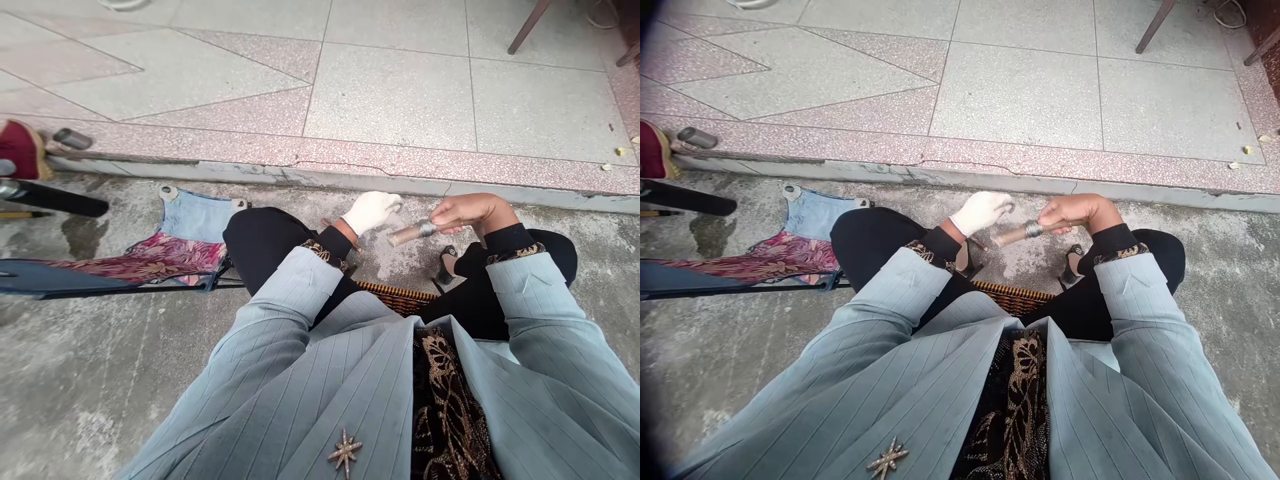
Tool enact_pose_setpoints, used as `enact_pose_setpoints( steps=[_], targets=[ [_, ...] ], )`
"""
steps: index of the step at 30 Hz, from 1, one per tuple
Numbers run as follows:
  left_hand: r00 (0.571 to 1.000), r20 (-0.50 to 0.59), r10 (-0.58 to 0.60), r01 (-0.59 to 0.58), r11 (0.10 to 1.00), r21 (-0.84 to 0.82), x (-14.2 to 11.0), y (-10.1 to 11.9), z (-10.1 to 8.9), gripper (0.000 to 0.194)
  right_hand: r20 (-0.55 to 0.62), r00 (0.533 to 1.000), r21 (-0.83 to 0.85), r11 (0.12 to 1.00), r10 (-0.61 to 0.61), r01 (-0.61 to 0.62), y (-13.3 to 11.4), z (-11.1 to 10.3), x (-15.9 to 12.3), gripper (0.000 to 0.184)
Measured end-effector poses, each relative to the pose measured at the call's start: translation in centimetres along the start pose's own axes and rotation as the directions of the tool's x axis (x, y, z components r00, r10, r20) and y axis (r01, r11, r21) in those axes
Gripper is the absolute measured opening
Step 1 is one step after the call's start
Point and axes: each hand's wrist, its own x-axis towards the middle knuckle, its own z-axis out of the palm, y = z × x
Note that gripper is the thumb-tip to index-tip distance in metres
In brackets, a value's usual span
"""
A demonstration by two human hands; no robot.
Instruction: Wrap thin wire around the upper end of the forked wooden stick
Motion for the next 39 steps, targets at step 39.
enact_pose_setpoints(
  steps=[39],
  targets=[
    [0.971,-0.063,-0.233,0.238,0.965,0.111,0.6,-0.7,-0.3,0.037,-0.015,0.971,-0.239,0.942,0.240,-0.236,-0.2,0.9,1.9,0.053]
  ],
)
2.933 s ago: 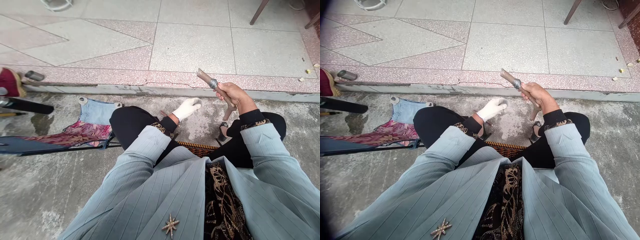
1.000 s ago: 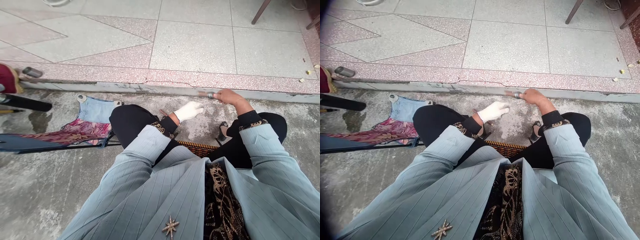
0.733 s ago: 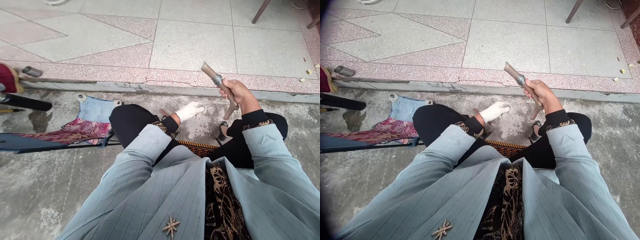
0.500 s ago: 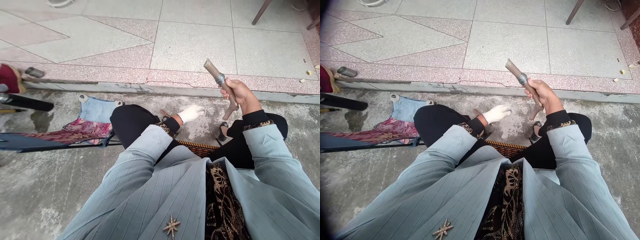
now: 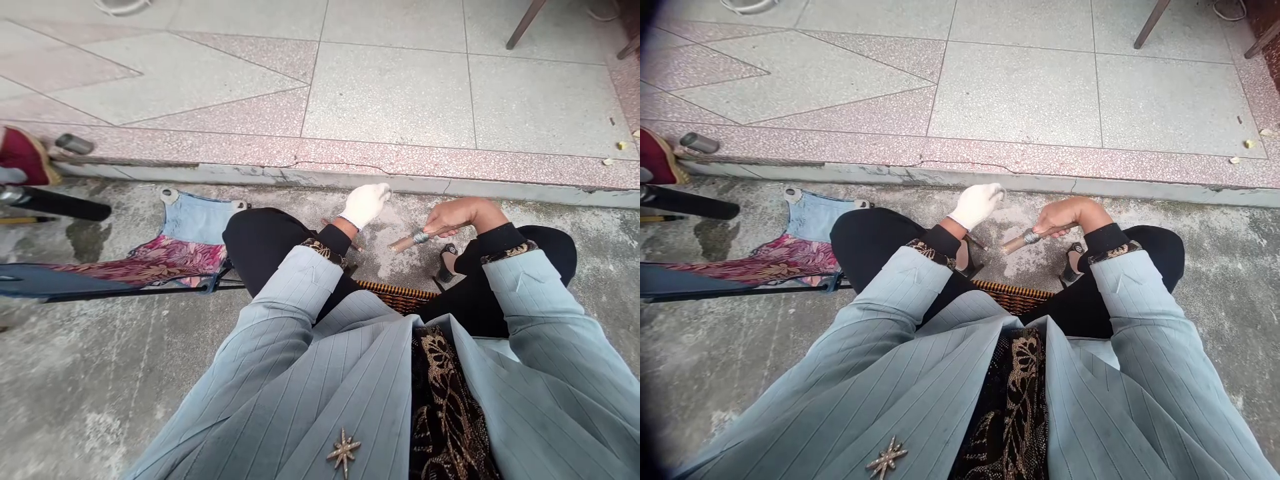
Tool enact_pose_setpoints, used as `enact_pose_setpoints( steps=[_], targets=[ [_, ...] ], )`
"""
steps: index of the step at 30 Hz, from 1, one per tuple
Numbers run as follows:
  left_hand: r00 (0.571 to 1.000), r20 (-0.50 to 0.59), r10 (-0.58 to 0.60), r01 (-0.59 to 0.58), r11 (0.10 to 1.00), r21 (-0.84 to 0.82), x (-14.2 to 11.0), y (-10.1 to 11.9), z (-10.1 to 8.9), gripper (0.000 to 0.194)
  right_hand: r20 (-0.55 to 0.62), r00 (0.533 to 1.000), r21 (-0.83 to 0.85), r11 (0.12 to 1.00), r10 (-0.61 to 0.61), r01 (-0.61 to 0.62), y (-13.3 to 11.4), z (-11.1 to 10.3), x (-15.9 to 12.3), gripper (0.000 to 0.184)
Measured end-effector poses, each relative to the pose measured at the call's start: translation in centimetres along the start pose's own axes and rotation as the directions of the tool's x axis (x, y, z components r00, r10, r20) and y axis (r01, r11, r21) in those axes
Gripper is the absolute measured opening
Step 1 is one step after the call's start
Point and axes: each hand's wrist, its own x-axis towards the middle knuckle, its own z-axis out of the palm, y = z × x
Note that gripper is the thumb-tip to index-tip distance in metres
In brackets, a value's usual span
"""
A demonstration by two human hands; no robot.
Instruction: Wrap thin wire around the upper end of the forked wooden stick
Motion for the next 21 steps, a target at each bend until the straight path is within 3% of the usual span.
enact_pose_setpoints(
  steps=[3,5,6,7,8,10,12,15,18,21],
  targets=[
    [0.999,-0.028,0.021,-0.021,1.000,0.002,-0.5,0.5,-0.4,0.037,-0.210,0.945,-0.219,0.930,0.251,-0.296,-0.2,0.1,1.6,0.050],
    [0.997,-0.027,0.070,-0.073,0.993,-0.096,-1.0,1.0,-0.4,0.033,-0.443,0.844,-0.183,0.892,0.301,-0.414,0.2,-0.4,2.2,0.045],
    [0.995,-0.005,0.104,-0.104,0.978,-0.178,-1.2,1.3,-0.4,0.030,-0.572,0.761,-0.100,0.896,0.304,-0.433,0.5,-0.8,2.2,0.041],
    [0.990,0.029,0.139,-0.125,0.952,-0.280,-1.5,1.6,-0.3,0.027,-0.657,0.691,0.031,0.926,0.302,-0.376,0.8,-1.3,2.1,0.039],
    [0.982,0.074,0.172,-0.130,0.910,-0.394,-1.8,2.0,-0.2,0.025,-0.687,0.666,0.177,0.955,0.292,-0.236,1.1,-1.7,1.8,0.038],
    [0.961,0.163,0.223,-0.075,0.779,-0.623,-2.2,2.6,0.2,0.024,-0.704,0.673,0.398,0.911,0.227,0.108,1.4,-2.2,0.9,0.036],
    [0.945,0.216,0.247,0.018,0.620,-0.785,-2.5,3.0,0.5,0.024,-0.704,0.704,0.476,0.798,0.095,0.369,1.3,-2.3,-0.1,0.036],
    [0.938,0.237,0.253,0.088,0.489,-0.868,-2.6,3.3,0.8,0.022,-0.686,0.716,0.468,0.673,-0.132,0.573,0.8,-1.7,-1.2,0.044],
    [0.948,0.214,0.236,0.043,0.571,-0.820,-2.2,3.2,1.0,0.020,-0.584,0.741,0.439,0.639,-0.331,0.631,0.6,-1.0,-1.7,0.051],
    [0.975,0.148,0.168,-0.034,0.764,-0.644,-1.6,2.8,0.9,0.032,-0.285,0.833,0.380,0.742,-0.475,0.553,0.5,-0.7,-1.6,0.050]
  ],
)
